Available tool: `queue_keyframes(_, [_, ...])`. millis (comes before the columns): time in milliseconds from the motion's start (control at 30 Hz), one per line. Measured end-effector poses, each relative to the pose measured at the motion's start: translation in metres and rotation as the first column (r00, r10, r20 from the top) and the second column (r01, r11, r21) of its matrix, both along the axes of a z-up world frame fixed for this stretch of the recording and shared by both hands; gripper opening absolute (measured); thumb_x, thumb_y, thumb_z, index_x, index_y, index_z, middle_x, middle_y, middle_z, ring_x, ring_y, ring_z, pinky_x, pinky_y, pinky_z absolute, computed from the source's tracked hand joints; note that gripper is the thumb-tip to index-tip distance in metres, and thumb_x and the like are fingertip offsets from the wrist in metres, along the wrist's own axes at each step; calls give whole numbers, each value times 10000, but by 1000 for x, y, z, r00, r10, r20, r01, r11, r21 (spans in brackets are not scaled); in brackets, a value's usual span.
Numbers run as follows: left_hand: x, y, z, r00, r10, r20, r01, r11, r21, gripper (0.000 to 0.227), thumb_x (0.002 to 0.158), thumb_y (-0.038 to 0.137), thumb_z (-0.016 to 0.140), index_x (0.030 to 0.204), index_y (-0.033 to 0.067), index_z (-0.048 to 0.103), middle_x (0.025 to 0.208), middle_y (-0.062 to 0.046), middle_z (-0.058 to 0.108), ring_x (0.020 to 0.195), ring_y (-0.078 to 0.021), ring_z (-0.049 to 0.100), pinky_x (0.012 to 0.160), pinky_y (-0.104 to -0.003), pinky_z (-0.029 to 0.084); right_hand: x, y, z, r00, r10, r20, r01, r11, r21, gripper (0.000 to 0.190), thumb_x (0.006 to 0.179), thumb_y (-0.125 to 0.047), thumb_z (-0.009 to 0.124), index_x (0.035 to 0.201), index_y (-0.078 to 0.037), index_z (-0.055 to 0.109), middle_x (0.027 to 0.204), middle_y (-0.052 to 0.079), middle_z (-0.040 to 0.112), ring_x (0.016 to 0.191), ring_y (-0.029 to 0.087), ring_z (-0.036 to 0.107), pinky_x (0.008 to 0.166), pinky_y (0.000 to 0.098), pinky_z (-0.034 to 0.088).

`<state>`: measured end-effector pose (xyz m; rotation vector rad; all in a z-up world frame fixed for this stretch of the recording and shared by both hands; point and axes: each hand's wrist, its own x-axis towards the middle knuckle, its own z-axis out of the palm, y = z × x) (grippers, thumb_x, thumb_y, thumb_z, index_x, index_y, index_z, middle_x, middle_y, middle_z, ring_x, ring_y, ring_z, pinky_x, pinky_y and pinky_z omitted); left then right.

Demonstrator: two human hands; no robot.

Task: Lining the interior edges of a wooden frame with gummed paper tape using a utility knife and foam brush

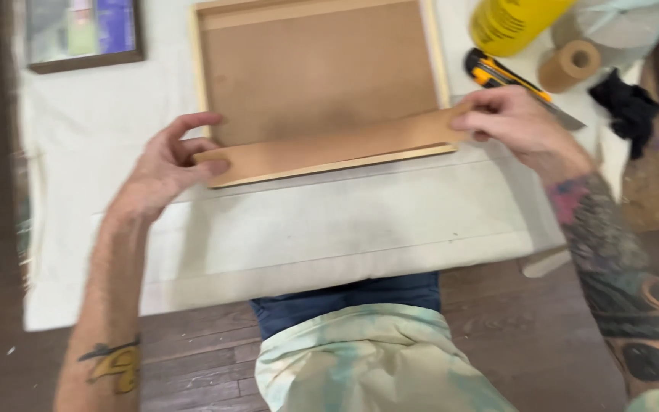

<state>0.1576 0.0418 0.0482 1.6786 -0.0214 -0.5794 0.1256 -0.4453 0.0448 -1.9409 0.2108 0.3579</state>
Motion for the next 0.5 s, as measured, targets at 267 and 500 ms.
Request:
queue_keyframes(267, [15, -7, 2, 995, 1, -98, 16, 984, 177, 650, 825, -2, 740, 1436, 153, 579, 905, -62, 630, 788, -144, 589, 812, -266, 465, 8, 8, 0, 989, 52, -141, -50, 999, 22, 84, 874, -118, 780, 819, -109, 716, 575, -81, 460, 498, 8, 320, 440, 204, 196])
queue_keyframes(500, [17, -13, 13, 988, 23, -155, 29, 945, 325, 662, 829, 15, 753, 1443, 192, 581, 899, -50, 632, 847, -151, 610, 856, -275, 450, 10, 3, -13, 982, 114, -151, -108, 993, 45, 46, 875, -135, 801, 890, -123, 759, 564, -110, 468, 472, -12, 330, 434, 177, 210])
